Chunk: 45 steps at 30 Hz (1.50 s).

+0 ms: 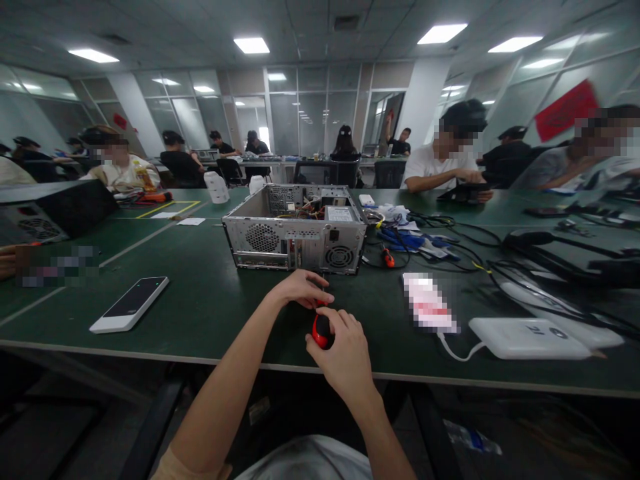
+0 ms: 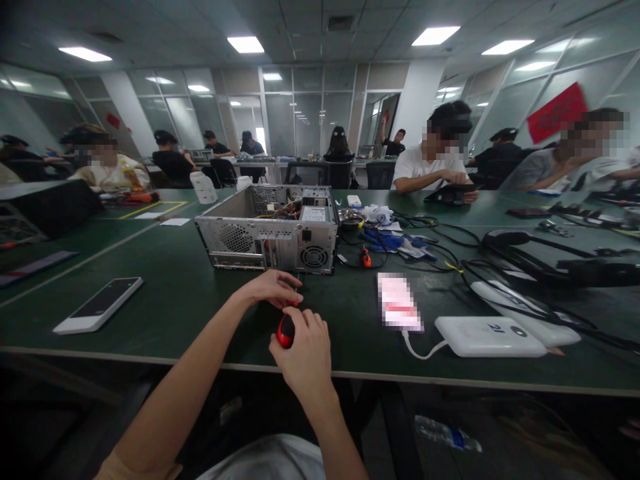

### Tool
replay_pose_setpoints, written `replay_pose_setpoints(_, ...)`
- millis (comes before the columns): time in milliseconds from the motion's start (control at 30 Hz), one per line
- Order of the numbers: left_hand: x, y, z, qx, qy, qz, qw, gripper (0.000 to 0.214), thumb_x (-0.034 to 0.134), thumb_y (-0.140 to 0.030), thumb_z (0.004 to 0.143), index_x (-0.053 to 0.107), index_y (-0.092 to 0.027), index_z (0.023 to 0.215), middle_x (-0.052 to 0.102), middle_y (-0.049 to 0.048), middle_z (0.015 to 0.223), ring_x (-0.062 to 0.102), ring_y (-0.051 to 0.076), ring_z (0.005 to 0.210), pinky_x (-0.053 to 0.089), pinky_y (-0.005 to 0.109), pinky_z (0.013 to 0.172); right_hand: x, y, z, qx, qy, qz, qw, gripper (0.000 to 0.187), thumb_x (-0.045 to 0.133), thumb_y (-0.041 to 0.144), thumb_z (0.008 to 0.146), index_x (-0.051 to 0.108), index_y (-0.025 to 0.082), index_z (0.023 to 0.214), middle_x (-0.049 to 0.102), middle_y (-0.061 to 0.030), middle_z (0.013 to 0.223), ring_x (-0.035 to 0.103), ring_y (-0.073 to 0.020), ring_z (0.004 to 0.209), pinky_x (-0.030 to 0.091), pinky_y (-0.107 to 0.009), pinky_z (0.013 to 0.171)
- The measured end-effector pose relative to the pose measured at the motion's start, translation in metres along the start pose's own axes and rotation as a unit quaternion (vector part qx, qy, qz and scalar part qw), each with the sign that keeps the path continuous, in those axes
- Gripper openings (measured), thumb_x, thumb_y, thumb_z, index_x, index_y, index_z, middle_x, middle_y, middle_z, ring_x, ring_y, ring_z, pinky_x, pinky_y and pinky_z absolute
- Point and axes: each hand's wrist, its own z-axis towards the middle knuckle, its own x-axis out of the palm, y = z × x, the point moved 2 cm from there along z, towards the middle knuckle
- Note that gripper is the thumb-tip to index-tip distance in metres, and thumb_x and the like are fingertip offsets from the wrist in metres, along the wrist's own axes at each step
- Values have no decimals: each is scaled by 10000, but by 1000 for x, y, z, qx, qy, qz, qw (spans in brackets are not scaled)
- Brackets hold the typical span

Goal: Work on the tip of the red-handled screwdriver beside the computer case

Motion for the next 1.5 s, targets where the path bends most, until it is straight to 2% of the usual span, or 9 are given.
replay_pose_setpoints(200, 1, 1, 2, 0, -12, -19, 1000, 631, 928, -287, 512, 669, -130, 1066, 745, 57, 813, 651, 127, 568, 564, 257, 563, 1, 0, 0, -9, -4, -28, 1000, 287, 677, 260, 761, 645, 221, 1044, 617, -44, 929, 548, -238, 881, 398, -362, 806)
replay_pose_setpoints(467, -2, -3, -2, -7, -22, -35, 999, 611, 890, -226, 552, 657, -131, 1108, 731, 57, 771, 670, 146, 604, 568, 259, 579, -2, 3, -1, -3, 16, -31, 999, 497, 577, 504, 887, 552, 187, 1269, 689, -94, 1065, 625, -266, 967, 412, -396, 869)
replay_pose_setpoints(600, -4, -1, -1, -9, -18, -48, 999, 614, 884, -226, 547, 659, -151, 1113, 728, 49, 776, 679, 152, 621, 578, 276, 613, -4, 2, -1, -12, 25, -15, 1000, 435, 481, 401, 943, 522, 183, 1318, 703, -91, 1084, 645, -242, 956, 417, -369, 860)
replay_pose_setpoints(733, -4, 2, 3, -3, -5, -83, 997, 595, 856, -225, 585, 646, -167, 1139, 729, 45, 797, 683, 142, 632, 580, 275, 645, -5, 2, -1, -4, 31, -7, 999, 424, 476, 346, 934, 519, 199, 1329, 709, -72, 1046, 638, -231, 899, 414, -361, 834)
replay_pose_setpoints(900, -3, 3, 3, -7, 3, -70, 997, 548, 846, -247, 588, 663, -183, 1101, 735, 44, 895, 685, 139, 657, 580, 281, 657, -5, 3, -1, 16, 21, 24, 999, 428, 563, 378, 875, 557, 206, 1266, 694, -48, 918, 617, -220, 826, 416, -352, 794)
replay_pose_setpoints(1100, -3, 1, -1, 2, 4, 2, 1000, 620, 890, -408, 570, 670, -183, 1104, 727, 52, 908, 666, 129, 682, 553, 234, 607, -2, 0, -3, 32, -1, 31, 999, 503, 673, 362, 773, 578, 213, 1245, 656, -38, 893, 586, -215, 818, 421, -345, 770)
replay_pose_setpoints(1200, -2, 0, -1, 2, -7, 3, 1000, 609, 909, -357, 545, 674, -174, 1076, 720, 46, 911, 658, 122, 684, 539, 215, 584, -2, -2, -2, 31, -2, 39, 999, 519, 687, 346, 749, 583, 210, 1238, 645, -34, 892, 575, -212, 815, 426, -352, 780)
replay_pose_setpoints(1367, 1, -1, -1, -1, -13, -59, 998, 570, 922, -225, 505, 674, -143, 1011, 702, 35, 827, 678, 152, 711, 578, 279, 665, -3, -2, -1, 18, -10, 30, 999, 483, 678, 295, 737, 592, 223, 1207, 629, -32, 908, 569, -218, 836, 430, -359, 796)
replay_pose_setpoints(1500, 0, -1, 0, 3, 1, -99, 995, 562, 915, -206, 519, 671, -149, 1022, 695, 24, 783, 681, 158, 703, 585, 311, 692, -3, 1, -1, 10, -17, -1, 1000, 457, 648, 346, 802, 573, 206, 1231, 651, -74, 1022, 591, -248, 911, 428, -383, 836)
